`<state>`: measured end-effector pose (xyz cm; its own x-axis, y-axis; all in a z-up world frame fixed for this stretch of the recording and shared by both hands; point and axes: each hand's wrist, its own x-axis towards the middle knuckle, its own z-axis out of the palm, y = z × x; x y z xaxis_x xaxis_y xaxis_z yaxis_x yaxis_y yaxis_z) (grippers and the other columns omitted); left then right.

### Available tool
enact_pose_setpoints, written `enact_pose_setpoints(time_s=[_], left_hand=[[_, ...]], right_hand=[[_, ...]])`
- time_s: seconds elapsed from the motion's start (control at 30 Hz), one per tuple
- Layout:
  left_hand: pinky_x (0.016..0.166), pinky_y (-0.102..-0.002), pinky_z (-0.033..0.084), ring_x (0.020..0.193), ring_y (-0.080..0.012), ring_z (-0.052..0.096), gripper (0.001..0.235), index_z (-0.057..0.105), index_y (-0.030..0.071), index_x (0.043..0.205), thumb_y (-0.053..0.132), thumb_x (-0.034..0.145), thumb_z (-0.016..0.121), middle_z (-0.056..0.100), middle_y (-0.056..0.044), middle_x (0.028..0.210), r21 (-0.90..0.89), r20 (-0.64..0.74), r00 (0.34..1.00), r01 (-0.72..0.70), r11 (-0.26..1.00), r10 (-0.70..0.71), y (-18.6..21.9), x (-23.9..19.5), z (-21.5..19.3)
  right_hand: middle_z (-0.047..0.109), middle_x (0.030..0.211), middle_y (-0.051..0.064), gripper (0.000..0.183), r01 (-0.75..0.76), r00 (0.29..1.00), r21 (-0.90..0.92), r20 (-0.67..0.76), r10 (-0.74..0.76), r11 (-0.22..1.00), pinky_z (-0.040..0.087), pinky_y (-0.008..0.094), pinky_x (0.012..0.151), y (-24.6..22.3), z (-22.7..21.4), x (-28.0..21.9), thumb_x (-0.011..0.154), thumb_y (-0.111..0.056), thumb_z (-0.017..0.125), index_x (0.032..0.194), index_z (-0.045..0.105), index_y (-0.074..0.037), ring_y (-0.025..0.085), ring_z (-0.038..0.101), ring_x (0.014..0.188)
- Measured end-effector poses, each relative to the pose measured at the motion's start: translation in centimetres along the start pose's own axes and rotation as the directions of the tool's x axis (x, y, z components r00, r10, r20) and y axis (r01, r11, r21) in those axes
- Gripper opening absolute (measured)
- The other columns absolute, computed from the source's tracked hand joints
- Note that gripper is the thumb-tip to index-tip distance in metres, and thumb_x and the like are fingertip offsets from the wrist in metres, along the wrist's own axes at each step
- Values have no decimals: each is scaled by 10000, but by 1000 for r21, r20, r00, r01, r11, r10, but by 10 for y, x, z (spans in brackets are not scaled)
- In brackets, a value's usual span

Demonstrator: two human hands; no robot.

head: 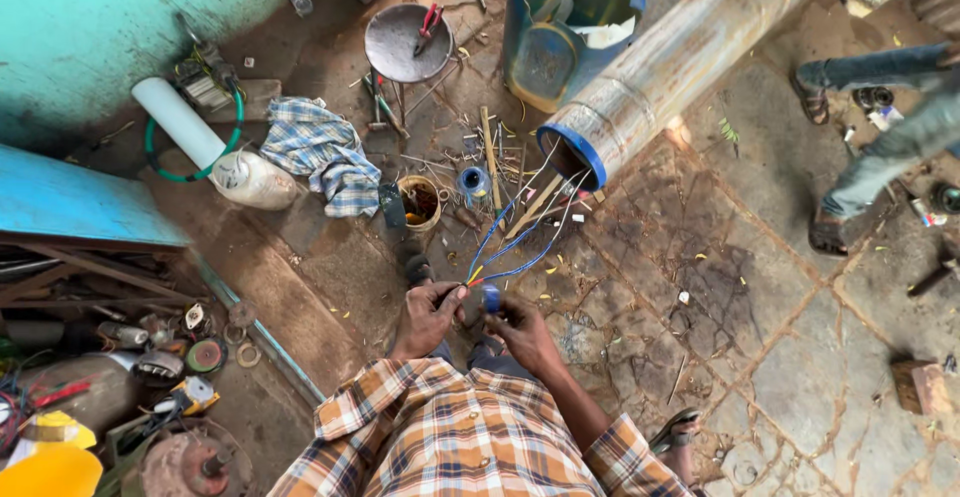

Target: The person connects electrical wires at the end of a submersible pump motor by hand and applies blue adhesive tape to secure the connection.

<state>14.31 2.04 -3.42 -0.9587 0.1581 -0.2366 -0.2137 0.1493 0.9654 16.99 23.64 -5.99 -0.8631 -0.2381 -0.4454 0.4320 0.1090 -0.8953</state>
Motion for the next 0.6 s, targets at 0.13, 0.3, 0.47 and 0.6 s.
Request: enact_pose_setpoints(time_s=[0.13, 0.3, 0.47, 0.6], left_hand=[[558, -281, 494, 662, -124, 625, 276, 686, 52, 1236, 162, 983, 668, 680, -70, 757, 13, -92, 984, -150, 989, 151, 27, -27, 6], [731, -342, 600, 887, -247, 764, 208, 716, 28, 1145, 118, 958, 714, 755, -151, 1011, 169, -89, 854, -495, 852, 513, 28, -35, 3], [729, -331, 632, 865, -238, 774, 119, 752, 52, 1012, 129, 920, 750, 730, -163, 1060, 176, -40, 894, -434, 884, 447, 4, -16, -5], [750, -358, 577, 875, -267, 741, 82, 687, 24, 1005, 90, 959, 670, 744, -156, 972, 301, -8, 945, -309, 902, 326, -4, -9, -15]], right_hand=[[728, 1008, 45, 175, -11, 991, -263, -129, -24, 965, 604, 299, 693, -30, 11, -17, 922, -154, 729, 1064, 771, -60, 119, 699, 794], [702, 988, 73, 169, -32, 972, -415, -224, -67, 909, 552, 337, 664, -62, 33, -37, 873, -143, 787, 1014, 790, -50, 168, 670, 760], [711, 974, 98, 209, -31, 961, -526, -250, -120, 850, 584, 303, 717, -74, 46, -43, 839, -148, 783, 1040, 811, -96, 161, 729, 821], [777, 1002, 91, 236, -79, 973, -395, -232, -16, 915, 600, 307, 765, -49, 41, -45, 877, -173, 769, 1082, 778, -57, 171, 755, 865]])
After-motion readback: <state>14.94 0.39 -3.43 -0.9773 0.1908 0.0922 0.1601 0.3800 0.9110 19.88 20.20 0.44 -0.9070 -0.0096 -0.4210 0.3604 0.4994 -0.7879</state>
